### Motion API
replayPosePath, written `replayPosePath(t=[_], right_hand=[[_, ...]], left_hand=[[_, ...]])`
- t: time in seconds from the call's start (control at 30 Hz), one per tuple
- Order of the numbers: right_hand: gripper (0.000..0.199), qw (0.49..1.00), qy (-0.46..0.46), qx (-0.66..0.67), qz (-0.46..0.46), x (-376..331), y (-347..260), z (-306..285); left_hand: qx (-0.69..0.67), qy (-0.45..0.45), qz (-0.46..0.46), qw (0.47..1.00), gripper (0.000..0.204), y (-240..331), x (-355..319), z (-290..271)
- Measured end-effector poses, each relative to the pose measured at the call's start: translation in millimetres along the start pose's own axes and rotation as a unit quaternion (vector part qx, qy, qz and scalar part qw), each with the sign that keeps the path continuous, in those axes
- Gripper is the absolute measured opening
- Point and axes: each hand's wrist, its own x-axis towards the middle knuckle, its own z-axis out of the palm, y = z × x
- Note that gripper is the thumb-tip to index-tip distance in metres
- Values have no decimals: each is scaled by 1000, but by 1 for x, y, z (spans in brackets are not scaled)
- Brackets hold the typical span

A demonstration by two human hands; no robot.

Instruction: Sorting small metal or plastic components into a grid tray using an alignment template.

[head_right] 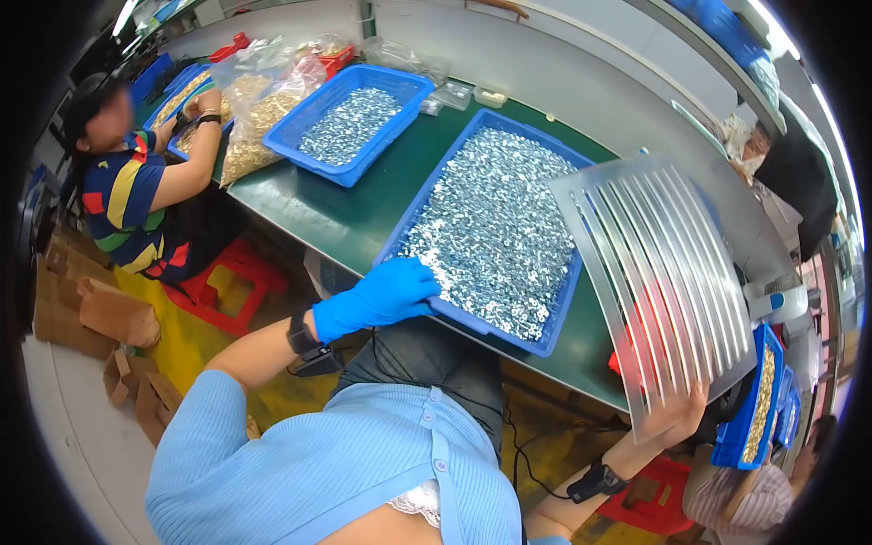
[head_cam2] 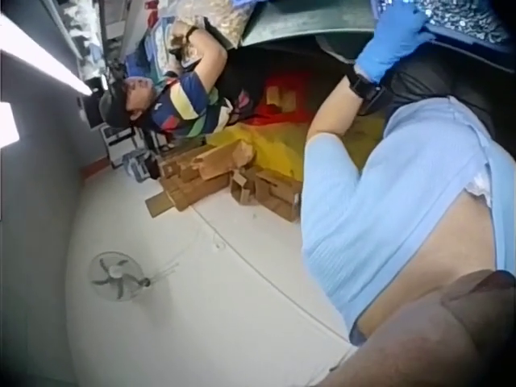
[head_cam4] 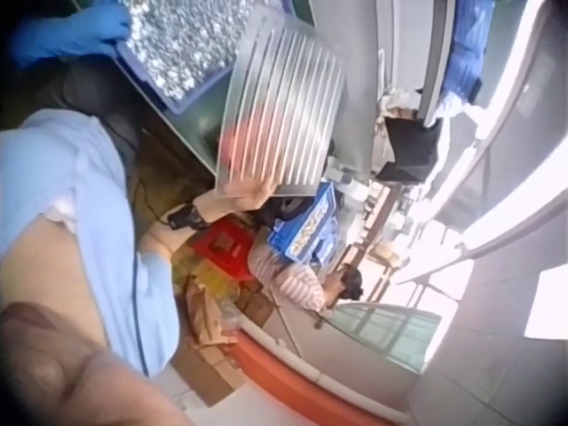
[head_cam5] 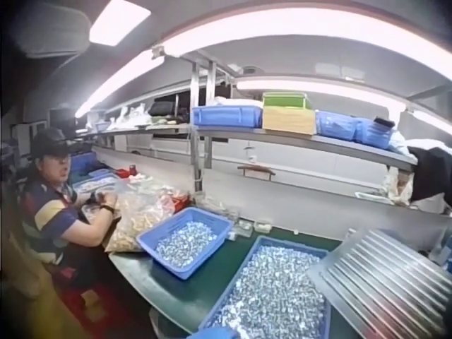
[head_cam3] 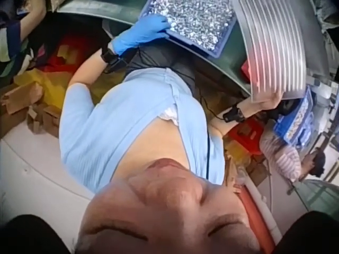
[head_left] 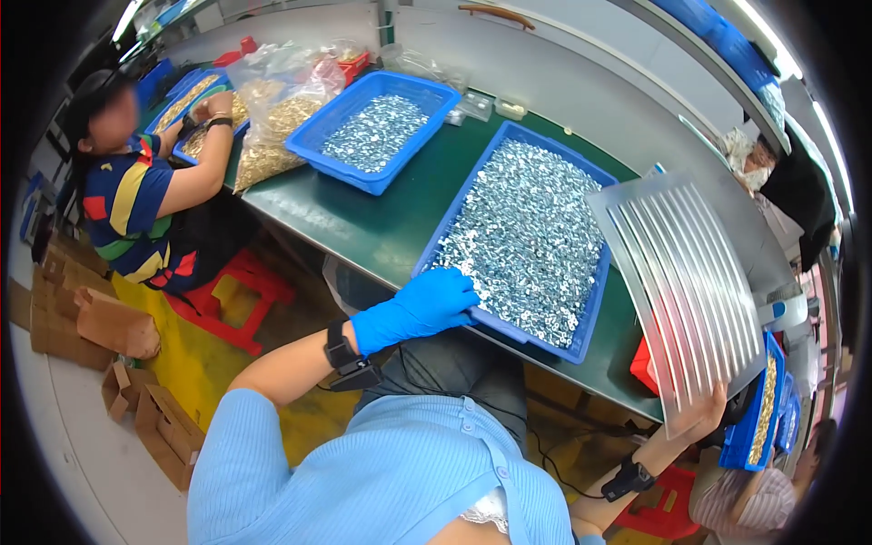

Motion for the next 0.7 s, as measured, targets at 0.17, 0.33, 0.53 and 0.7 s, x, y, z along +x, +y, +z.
replayPosePath(t=[0.17, 0.33, 0.53, 0.7], right_hand=[[46, 1000, 1, -20, 24, -11, 6, 4], [42, 997, 23, -13, 79, -12, 2, 11], [42, 993, 81, -46, 79, -11, 14, 5], [40, 994, 31, -42, 96, -1, 29, 11]], left_hand=[[40, 45, 36, 998, 22, -11, -7, 7], [49, 60, 56, 995, 23, -52, -15, -18], [46, 123, -5, 991, 26, -63, -21, -20], [30, 123, -27, 992, 27, -43, -32, -15]])
